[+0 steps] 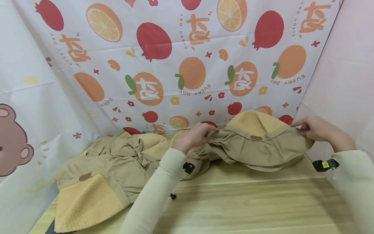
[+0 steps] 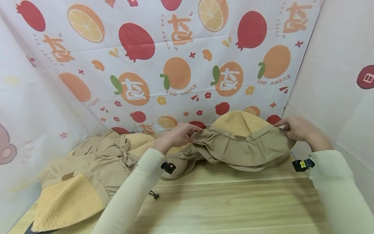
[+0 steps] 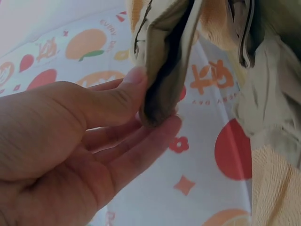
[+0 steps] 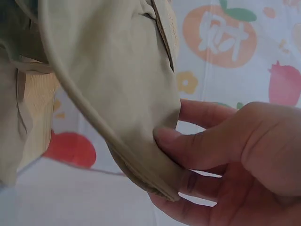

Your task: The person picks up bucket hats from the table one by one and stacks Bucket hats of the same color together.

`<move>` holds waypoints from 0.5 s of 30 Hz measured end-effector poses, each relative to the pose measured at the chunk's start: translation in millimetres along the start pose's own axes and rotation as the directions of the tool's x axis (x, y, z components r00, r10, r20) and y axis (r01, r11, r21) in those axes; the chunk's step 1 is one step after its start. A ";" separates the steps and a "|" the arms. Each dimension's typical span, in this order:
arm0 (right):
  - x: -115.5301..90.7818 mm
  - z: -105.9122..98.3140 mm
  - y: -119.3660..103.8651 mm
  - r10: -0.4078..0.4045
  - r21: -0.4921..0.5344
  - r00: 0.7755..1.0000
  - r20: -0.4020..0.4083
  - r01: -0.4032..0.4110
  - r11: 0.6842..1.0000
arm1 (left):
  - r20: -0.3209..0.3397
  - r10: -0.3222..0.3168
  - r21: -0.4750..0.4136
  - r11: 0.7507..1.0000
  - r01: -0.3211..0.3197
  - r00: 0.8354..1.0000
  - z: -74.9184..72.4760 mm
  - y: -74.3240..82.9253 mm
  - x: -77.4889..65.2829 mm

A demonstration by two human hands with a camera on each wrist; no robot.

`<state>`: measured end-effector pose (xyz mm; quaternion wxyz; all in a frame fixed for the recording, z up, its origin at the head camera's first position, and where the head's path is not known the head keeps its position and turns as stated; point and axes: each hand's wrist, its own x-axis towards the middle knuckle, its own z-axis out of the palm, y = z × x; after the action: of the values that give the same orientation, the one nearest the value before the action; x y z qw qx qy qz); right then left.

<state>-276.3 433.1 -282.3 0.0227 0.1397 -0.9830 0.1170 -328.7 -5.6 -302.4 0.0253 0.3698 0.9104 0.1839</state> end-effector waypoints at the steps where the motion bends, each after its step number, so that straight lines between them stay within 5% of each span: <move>1: 1.1 -2.1 1.9 0.013 -0.010 1.000 0.004 -0.013 1.000 | -0.002 0.003 0.000 1.000 -0.003 1.000 1.6 1.2 3.6; 15: 13.5 -13.4 23.3 0.188 -0.152 0.982 0.027 -0.182 0.972 | -0.021 -0.010 -0.007 1.000 0.010 1.000 31.1 15.0 48.7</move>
<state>-295.6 454.4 -273.4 0.0019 0.0480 -0.9980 0.0422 -348.4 47.4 -321.7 0.0177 0.3632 0.9118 0.1908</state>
